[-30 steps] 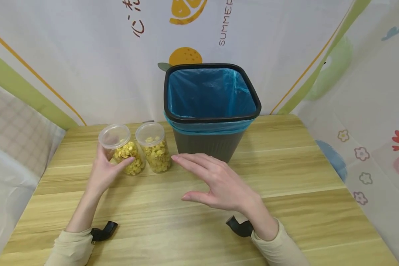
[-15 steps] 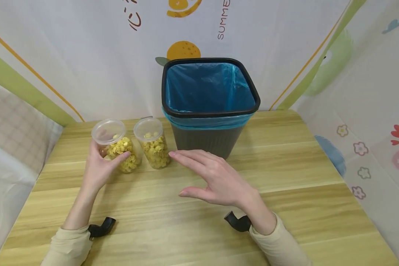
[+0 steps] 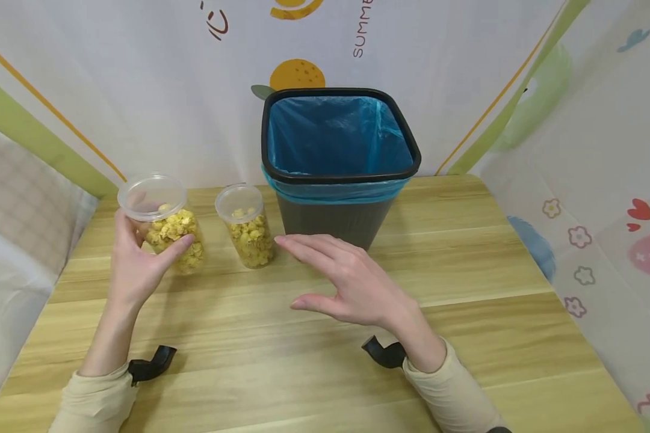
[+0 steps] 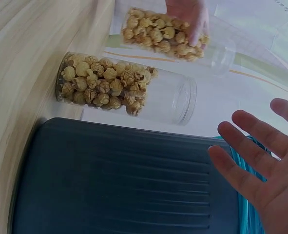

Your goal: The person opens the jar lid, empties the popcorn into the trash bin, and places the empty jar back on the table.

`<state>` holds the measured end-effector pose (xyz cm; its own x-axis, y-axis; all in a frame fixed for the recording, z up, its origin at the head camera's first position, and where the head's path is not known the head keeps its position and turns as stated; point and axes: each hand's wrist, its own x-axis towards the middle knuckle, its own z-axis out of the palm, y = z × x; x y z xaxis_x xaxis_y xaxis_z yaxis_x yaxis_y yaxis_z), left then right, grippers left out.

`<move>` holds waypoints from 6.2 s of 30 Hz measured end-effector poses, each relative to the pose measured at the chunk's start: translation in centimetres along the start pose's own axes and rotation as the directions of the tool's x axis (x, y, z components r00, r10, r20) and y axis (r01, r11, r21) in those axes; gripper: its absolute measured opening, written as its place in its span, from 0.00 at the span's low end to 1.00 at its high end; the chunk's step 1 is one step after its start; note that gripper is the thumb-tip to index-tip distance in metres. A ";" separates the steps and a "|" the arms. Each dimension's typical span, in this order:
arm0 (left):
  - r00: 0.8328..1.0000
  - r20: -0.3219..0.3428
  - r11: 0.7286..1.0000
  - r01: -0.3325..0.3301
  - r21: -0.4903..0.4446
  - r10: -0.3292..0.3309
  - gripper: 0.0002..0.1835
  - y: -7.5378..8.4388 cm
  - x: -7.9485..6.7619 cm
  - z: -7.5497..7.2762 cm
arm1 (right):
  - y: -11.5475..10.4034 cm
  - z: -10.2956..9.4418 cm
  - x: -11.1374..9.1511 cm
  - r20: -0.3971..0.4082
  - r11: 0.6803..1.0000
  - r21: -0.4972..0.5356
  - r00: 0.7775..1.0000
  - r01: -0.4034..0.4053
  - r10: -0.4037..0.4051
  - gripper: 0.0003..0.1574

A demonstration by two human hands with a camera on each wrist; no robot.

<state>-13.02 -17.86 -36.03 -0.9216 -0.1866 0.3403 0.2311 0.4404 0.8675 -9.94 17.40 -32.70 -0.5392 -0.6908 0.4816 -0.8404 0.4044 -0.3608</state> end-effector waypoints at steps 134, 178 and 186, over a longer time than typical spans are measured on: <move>0.658 0.452 0.564 -0.751 0.343 0.602 0.52 5.0 -5.6 5.9 | -0.3 -0.2 -0.1 0.050 0.990 -0.063 0.990 -0.129 0.132 0.49; 0.666 0.463 0.551 -0.745 0.376 0.584 0.53 4.9 -5.5 5.9 | -0.4 -0.2 -0.1 -0.011 0.987 -0.062 0.989 -0.149 0.148 0.48; 0.669 0.466 0.558 -0.742 0.373 0.578 0.52 4.9 -5.6 6.0 | -0.1 -0.3 -0.2 -0.022 0.997 -0.053 0.998 -0.058 0.057 0.47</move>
<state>-8.63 -9.41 -35.87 -0.6286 0.5391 0.5605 0.6962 0.7113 0.0966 -9.79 17.68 -32.53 -0.5873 -0.6535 0.4774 -0.8094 0.4750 -0.3454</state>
